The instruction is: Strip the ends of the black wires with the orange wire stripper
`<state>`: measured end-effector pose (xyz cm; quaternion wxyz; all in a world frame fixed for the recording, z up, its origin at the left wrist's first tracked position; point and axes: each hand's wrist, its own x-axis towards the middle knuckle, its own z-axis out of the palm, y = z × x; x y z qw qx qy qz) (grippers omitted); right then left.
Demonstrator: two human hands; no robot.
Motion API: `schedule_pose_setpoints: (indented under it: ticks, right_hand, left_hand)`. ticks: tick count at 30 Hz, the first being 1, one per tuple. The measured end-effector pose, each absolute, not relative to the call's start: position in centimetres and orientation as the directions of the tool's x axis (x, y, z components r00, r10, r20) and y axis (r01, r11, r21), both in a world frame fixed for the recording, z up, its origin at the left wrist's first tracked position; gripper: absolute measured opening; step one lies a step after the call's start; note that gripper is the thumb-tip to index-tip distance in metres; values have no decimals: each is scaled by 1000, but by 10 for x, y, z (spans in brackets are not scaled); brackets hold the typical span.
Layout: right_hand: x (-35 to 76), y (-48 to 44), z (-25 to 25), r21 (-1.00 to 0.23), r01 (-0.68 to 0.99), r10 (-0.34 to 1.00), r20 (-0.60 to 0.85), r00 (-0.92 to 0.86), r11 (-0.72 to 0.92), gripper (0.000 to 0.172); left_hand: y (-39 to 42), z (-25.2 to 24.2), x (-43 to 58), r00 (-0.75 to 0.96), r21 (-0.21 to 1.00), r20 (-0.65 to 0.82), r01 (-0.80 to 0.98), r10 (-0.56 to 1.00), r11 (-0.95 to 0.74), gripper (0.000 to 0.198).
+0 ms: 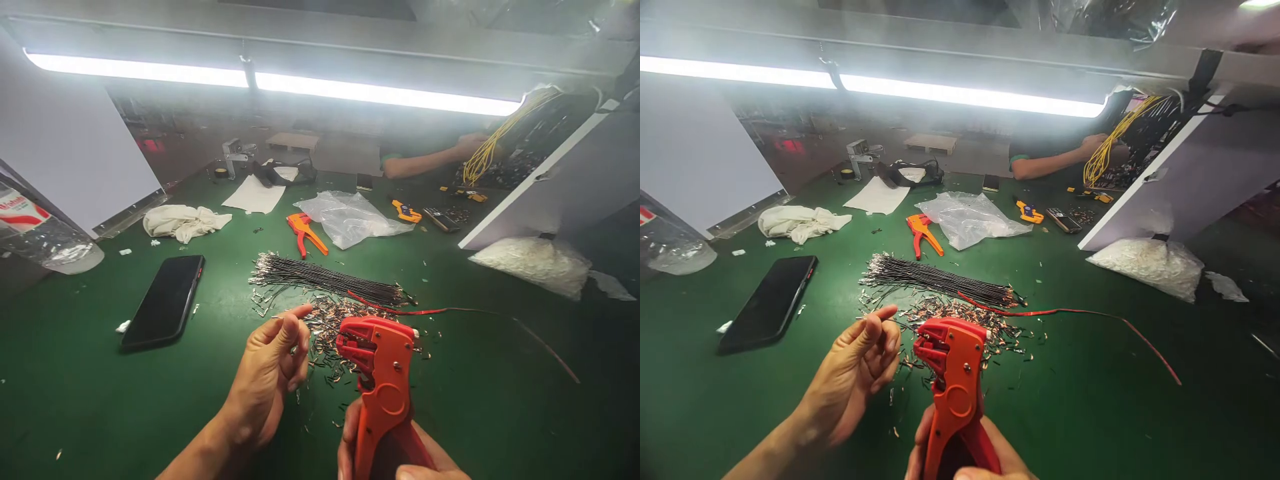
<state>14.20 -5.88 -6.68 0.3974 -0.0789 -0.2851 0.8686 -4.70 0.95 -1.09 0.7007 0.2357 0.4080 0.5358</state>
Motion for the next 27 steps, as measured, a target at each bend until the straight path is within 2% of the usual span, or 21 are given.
schedule_pose_setpoints:
  ticks: [3,8,13,24,27]
  right_hand:
    - [142,-60,-66,-565,-641,722,111,-683,-520,42]
    - [142,-61,-72,-581,-607,734,23,-679,-543,42]
    - [141,-60,-78,-635,-608,749,69,-659,-476,39]
    - [141,-59,-73,-628,-601,733,70,-676,-494,38]
    - [145,-61,-65,-656,-540,749,-58,-660,-527,42]
  left_hand:
    - [9,-13,-47,94,768,-323,-556,942,318,45]
    - [8,-15,-49,101,776,-329,-538,939,330,44]
    - [10,-15,-52,98,788,-319,-526,943,321,40]
    - [11,-17,-52,111,816,-292,-488,950,308,38]
    - [12,-19,-53,128,814,-287,-490,949,312,36]
